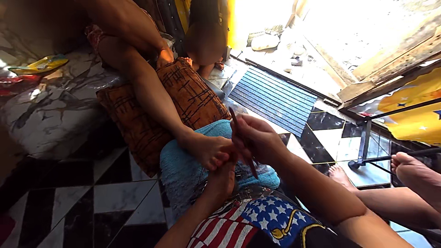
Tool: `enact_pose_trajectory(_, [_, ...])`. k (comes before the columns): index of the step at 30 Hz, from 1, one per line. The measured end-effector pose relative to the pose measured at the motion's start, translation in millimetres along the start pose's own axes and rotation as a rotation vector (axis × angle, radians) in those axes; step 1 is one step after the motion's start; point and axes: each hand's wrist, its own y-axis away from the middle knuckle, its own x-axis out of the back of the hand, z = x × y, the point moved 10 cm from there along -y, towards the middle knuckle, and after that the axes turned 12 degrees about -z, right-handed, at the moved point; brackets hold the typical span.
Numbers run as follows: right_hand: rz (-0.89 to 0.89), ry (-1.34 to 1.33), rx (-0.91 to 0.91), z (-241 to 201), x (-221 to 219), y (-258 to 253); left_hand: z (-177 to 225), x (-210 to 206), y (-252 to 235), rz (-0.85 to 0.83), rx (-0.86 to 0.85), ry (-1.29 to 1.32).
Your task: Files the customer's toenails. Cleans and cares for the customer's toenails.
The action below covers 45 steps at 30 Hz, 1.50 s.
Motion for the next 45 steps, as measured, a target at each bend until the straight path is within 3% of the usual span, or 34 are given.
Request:
enact_pose_trajectory(3, [0.206, 0.049, 0.147, -2.0, 19.6, -13.3, 1.8, 1.7, 2.6, -0.009, -0.002, 0.022])
enact_pose_trajectory(5, [0.193, 0.025, 0.181, 1.1, 17.5, -5.0, 4.4, 1.6, 3.2, -0.017, 0.009, 0.005])
enact_pose_trajectory(7, [0.065, 0.057, 0.125, 12.2, 9.8, 10.8, 4.9, 0.2, 2.8, -0.067, 0.046, -0.049])
enact_pose_trajectory(10, [-0.17, 0.183, 0.009, 24.7, 13.8, 39.7, 5.6, -10.7, 3.2, -0.247, 0.257, -0.276])
enact_pose_trajectory(12, [-0.343, 0.376, -0.056, 24.6, 16.7, 58.0, 10.1, -11.6, 11.5, -0.451, 0.432, -0.537])
enact_pose_trajectory(14, [-0.439, 0.67, -0.169, 28.3, 15.2, 70.1, 27.2, 3.0, 25.1, -0.587, 0.492, -0.816])
enact_pose_trajectory(17, [-0.393, 1.237, -0.287, 41.0, 1.3, 69.4, 76.0, 45.1, 39.5, -0.426, 0.385, -1.225])
enact_pose_trajectory(21, [-0.315, 1.522, -0.197, 61.7, -39.7, 49.8, 119.7, 79.7, 68.0, -0.121, 0.226, -1.616])
enact_pose_trajectory(25, [-0.244, 1.708, 0.048, 78.4, -74.1, 35.6, 98.4, 76.5, 99.9, -0.212, 0.267, -1.639])
enact_pose_trajectory(29, [-0.378, 1.716, 0.102, 93.8, -84.1, 44.0, 76.1, 74.3, 115.3, -0.176, 0.202, -1.796])
enact_pose_trajectory(32, [-0.624, 1.642, -0.091, 110.2, -78.9, 59.1, 70.8, 73.3, 124.9, -0.195, 0.091, -1.875])
enact_pose_trajectory(35, [-0.793, 1.563, -0.238, 116.6, -72.8, 76.8, 68.7, 71.9, 131.8, -0.321, 0.126, -1.824])
enact_pose_trajectory(40, [-0.895, 1.445, -0.277, 112.9, -69.3, 89.9, 66.9, 66.4, 130.0, -0.458, 0.165, -1.76])
enact_pose_trajectory(45, [-0.874, 1.268, -0.225, 104.2, -84.5, 82.4, 82.3, 38.2, 129.3, -0.538, -0.119, -1.623])
